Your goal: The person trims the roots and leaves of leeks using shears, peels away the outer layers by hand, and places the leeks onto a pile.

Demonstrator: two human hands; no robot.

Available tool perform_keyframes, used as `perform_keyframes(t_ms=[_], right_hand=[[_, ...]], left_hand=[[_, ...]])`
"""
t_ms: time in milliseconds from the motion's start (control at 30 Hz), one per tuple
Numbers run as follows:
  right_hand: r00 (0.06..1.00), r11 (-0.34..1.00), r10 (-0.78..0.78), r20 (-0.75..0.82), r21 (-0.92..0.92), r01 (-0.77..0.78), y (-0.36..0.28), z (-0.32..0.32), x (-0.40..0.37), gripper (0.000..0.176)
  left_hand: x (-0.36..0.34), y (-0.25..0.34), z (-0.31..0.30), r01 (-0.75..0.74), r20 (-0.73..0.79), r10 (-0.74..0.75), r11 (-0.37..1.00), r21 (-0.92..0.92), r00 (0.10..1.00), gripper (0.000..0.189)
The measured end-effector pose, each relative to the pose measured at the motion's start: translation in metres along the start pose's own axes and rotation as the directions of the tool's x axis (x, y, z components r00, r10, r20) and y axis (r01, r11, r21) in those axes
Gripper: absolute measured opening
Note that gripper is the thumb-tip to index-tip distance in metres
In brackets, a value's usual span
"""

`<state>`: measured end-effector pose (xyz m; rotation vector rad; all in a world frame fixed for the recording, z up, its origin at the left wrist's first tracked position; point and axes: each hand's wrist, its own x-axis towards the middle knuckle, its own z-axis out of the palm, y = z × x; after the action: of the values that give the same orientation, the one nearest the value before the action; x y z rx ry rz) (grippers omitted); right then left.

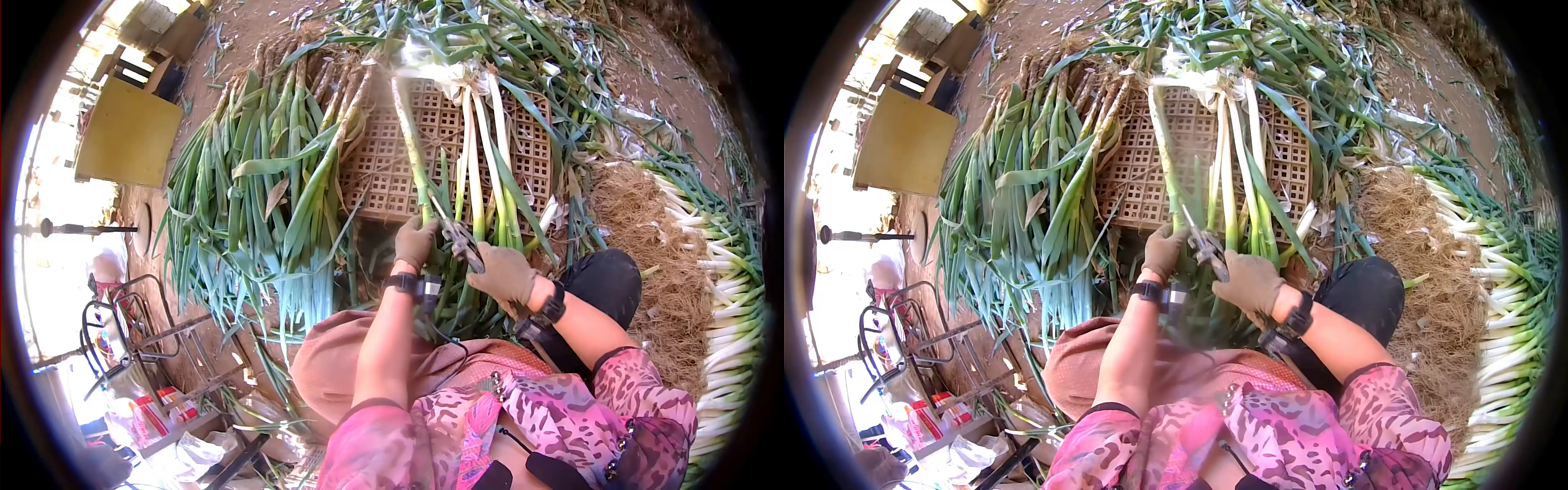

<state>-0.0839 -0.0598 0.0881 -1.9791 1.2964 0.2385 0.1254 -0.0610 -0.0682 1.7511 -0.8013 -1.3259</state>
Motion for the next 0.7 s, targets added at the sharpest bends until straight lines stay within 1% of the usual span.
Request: perform_keyframes(t_ms=[33,133,233,267,367,400,467,500,567,600,633,700], right_hand=[[1.000,1.000,0.009,0.006,-0.012,-0.009,-0.002,-0.004,0.008,0.046],[1.000,1.000,-0.010,0.020,-0.016,0.010,-0.003,-0.002,0.018,0.048],[0.998,0.999,-0.043,0.042,-0.027,0.044,-0.005,-0.002,0.002,0.049],[0.997,0.998,-0.052,0.056,-0.027,0.053,-0.005,0.000,-0.004,0.049],[0.999,0.998,-0.032,0.013,-0.059,0.032,-0.002,0.002,0.000,0.050],[0.999,0.998,-0.041,-0.026,-0.041,0.040,0.000,0.003,0.008,0.050],[1.000,0.998,-0.004,-0.020,-0.056,0.003,-0.007,-0.007,0.028,0.051],[1.000,0.998,0.013,-0.015,-0.063,-0.014,-0.011,-0.012,0.040,0.051],[0.997,0.996,0.007,-0.080,-0.090,-0.014,-0.016,-0.019,0.066,0.052],[0.996,0.997,0.028,-0.083,-0.062,-0.034,-0.018,-0.024,0.083,0.051],[0.993,0.999,0.035,-0.113,-0.033,-0.039,-0.015,-0.025,0.100,0.047],[0.989,0.997,0.063,-0.131,-0.043,-0.069,-0.022,-0.039,0.120,0.043]], left_hand=[[0.001,0.000,0.000,-0.028,-0.018,0.028,1.000,0.003,0.999,0.029],[0.005,0.002,-0.008,0.040,-0.014,-0.041,0.996,-0.079,0.999,0.027],[0.001,0.003,-0.012,0.049,-0.005,-0.050,0.985,-0.165,0.999,0.025],[0.003,0.002,-0.012,0.028,-0.011,-0.030,0.987,-0.155,0.999,0.024],[-0.002,0.007,-0.006,0.060,0.042,-0.054,0.987,-0.147,0.998,0.025],[-0.003,0.010,-0.004,0.040,0.035,-0.036,0.991,-0.126,0.999,0.028],[-0.003,0.005,0.002,0.001,0.013,0.000,0.997,-0.083,1.000,0.033],[-0.006,0.003,0.003,0.015,0.026,-0.013,0.994,-0.105,1.000,0.033],[-0.011,0.001,0.001,0.041,0.050,-0.034,0.988,-0.148,0.998,0.033],[-0.013,0.001,0.001,0.067,0.068,-0.054,0.978,-0.196,0.996,0.035],[-0.017,-0.001,0.000,0.066,0.076,-0.051,0.975,-0.212,0.996,0.036],[-0.022,-0.004,0.000,0.067,0.092,-0.045,0.968,-0.243,0.995,0.038]])
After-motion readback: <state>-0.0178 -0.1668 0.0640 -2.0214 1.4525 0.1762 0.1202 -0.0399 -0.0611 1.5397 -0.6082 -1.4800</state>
